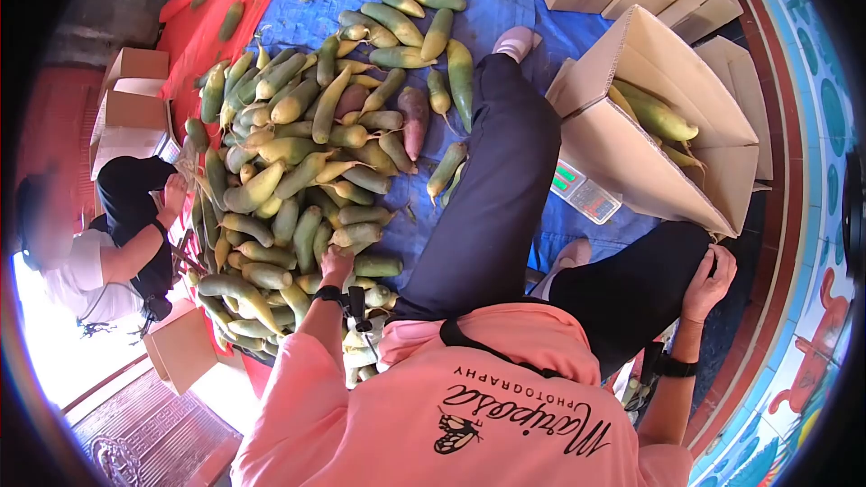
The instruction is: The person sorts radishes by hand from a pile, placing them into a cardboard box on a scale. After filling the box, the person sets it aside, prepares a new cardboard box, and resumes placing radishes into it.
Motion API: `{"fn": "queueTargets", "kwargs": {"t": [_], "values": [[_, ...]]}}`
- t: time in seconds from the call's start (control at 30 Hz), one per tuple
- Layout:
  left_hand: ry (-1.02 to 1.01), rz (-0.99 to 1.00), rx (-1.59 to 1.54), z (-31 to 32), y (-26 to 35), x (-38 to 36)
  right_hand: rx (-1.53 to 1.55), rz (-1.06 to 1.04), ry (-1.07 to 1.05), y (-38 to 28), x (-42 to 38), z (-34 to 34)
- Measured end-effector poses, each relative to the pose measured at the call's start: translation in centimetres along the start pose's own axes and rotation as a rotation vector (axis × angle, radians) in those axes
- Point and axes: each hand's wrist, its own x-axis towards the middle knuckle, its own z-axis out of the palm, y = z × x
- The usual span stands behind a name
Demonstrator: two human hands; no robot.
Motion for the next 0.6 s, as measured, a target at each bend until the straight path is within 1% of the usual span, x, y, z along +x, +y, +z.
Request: {"fn": "queueTargets", "kwargs": {"t": [0.07, 0.2, 0.3, 0.33, 0.37, 0.43, 0.47, 0.5, 0.57, 0.6], "values": [[0.183, -0.008, 0.112, -0.9, 0.7, -1.7, -0.005, -0.005, 0.002, 0.1, 0.0, 0.1], [0.151, -0.073, 0.011, -1.3, -0.2, -1.3, -0.017, -0.015, -0.016, -0.1, 0.0, -0.1], [0.160, -0.135, 0.141, -1.9, 0.2, -2.4, -0.009, -0.026, -0.010, 0.2, 0.0, 0.0], [0.142, -0.231, 0.134, -2.0, -0.1, -2.3, -0.017, -0.030, -0.008, 0.2, 0.0, 0.0], [0.141, -0.236, 0.134, -2.1, -0.6, -2.5, -0.026, -0.034, -0.006, 0.3, -0.1, 0.0], [0.030, -0.246, 0.283, -2.4, -1.9, -3.3, -0.016, -0.037, -0.012, 0.5, -0.2, 0.0], [-0.008, -0.204, 0.277, -2.9, -2.1, -4.1, -0.028, -0.031, -0.014, 0.4, -0.1, -0.1], [-0.010, -0.213, 0.275, -2.7, -2.6, -4.5, -0.037, -0.025, -0.017, 0.2, -0.1, -0.1], [0.005, -0.038, 0.353, -2.3, -3.4, -5.4, -0.020, -0.038, -0.015, 0.5, -0.1, 0.0], [0.010, -0.042, 0.351, -2.3, -3.6, -5.6, -0.010, -0.044, -0.008, 0.6, -0.1, 0.1]]}}
